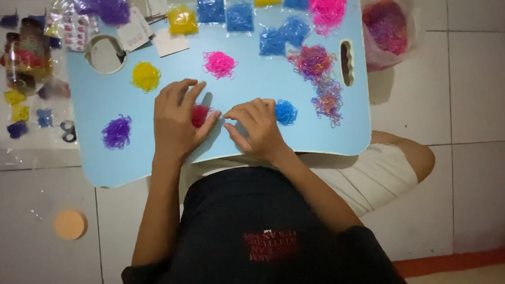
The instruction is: Sorting various colored rubber bands into organized piles on a portable blue desk.
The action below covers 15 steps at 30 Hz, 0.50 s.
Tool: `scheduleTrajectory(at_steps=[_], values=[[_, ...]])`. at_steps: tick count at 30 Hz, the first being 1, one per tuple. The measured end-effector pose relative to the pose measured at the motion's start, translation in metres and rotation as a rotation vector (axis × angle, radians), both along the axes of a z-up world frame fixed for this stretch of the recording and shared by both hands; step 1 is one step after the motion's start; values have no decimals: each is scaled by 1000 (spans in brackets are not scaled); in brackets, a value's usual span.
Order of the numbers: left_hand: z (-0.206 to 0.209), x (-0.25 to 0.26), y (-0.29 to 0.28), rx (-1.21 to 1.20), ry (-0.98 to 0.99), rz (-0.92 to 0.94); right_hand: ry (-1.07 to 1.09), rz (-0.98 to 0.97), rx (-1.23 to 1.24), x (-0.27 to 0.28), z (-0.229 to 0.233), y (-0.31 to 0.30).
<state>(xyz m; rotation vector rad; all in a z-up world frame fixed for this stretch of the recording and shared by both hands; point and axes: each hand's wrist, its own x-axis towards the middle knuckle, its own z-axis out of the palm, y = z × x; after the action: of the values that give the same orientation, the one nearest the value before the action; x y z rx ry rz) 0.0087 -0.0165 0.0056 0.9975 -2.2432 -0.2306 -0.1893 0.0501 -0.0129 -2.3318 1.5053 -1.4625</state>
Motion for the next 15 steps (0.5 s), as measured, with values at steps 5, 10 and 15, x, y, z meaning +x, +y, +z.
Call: scheduleTrajectory(at_steps=[5,10,15], values=[[0,-1,9,3,-134,8,-43,-13,-33,-3,3,6],[-1,-3,6,-16,-171,21,-230,-75,-51,-23,14,5],[7,-6,9,40,-148,42,15,-285,95,-92,47,17]])
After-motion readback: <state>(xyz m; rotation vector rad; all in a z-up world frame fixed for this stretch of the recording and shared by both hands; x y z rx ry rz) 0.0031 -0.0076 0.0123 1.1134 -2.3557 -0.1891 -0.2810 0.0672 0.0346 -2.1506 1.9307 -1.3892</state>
